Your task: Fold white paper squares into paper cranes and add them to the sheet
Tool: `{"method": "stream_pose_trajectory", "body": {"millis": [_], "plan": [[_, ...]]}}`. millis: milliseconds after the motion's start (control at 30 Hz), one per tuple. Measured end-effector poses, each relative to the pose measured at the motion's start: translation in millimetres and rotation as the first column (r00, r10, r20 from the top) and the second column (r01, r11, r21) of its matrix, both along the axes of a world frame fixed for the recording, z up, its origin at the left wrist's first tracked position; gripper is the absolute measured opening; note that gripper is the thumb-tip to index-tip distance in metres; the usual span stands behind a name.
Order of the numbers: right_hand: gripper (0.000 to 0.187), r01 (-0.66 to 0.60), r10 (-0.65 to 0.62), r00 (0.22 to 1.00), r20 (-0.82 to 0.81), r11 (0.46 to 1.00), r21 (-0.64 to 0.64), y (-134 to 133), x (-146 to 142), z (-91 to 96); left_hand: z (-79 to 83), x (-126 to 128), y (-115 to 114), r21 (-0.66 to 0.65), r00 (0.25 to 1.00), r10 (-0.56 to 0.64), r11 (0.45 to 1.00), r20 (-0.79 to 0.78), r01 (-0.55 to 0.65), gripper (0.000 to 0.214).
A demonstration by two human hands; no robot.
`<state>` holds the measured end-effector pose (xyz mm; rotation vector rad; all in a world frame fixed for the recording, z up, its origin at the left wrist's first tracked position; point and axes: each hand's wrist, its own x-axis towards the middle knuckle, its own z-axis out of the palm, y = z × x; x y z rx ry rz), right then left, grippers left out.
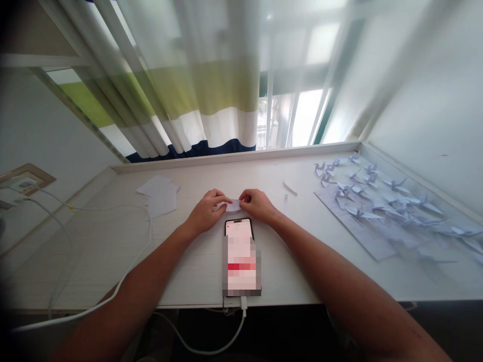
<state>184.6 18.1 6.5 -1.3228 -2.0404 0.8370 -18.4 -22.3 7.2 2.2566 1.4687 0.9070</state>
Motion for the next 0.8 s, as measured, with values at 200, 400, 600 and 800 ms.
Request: {"method": "stream_pose_trajectory", "body": {"millis": [200,400,600,800], "plan": [[0.018,-0.140,0.144,0.989,-0.021,0.980,0.141,6.0,7.3,-5.7,-0.9,-8.8,5.4,-0.047,0.993,-0.084,0.996,-0.079,0.081,0.023],[0.028,-0.257,0.244,0.966,0.083,0.937,0.237,8.4,11.9,-5.9,-1.1,-17.8,8.5,-0.086,0.984,-0.174,0.982,-0.026,0.171,0.028],[0.025,-0.322,0.271,0.938,0.216,0.913,0.251,7.9,17.8,0.6,0.3,-26.8,12.4,-0.112,0.973,-0.230,0.967,-0.005,0.228,0.029],[0.015,-0.373,0.300,0.910,0.288,0.893,0.250,8.8,27.5,7.0,5.4,-37.3,13.1,-0.155,0.964,-0.263,0.952,0.035,0.265,0.022]]}}
